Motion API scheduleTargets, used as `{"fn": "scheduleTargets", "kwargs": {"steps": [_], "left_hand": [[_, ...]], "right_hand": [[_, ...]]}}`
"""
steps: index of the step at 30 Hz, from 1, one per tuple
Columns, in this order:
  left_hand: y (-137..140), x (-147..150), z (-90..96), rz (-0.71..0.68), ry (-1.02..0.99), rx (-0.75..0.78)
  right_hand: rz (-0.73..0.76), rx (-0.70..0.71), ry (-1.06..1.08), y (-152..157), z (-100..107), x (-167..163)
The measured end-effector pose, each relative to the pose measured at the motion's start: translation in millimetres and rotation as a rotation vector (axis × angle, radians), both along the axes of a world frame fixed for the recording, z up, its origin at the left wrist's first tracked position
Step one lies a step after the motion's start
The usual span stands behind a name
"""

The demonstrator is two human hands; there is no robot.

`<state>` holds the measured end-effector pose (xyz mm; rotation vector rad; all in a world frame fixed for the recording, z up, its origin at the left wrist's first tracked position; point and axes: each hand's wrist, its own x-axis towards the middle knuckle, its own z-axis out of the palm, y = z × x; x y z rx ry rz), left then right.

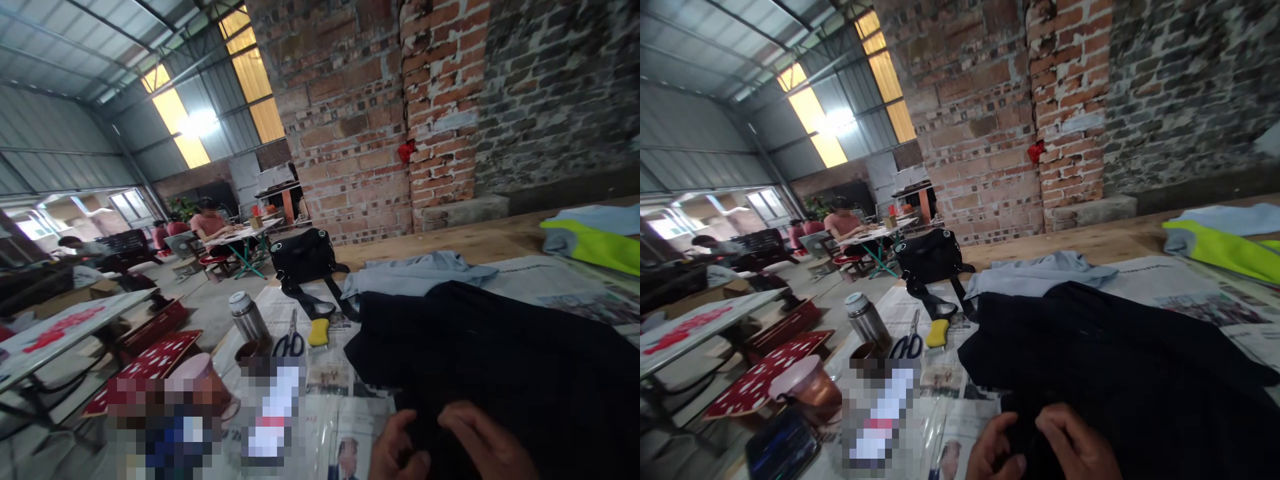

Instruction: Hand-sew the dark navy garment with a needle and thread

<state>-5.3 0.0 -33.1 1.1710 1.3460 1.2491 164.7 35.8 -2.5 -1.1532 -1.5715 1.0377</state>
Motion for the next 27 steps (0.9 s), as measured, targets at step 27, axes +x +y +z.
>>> {"fn": "scheduleTargets", "kwargs": {"steps": [27], "left_hand": [[-4.0, 8.0, 26.0, 0.146, -0.443, -0.164]], "right_hand": [[0.033, -0.414, 1.002, 46.7, 76.8, 46.2]]}}
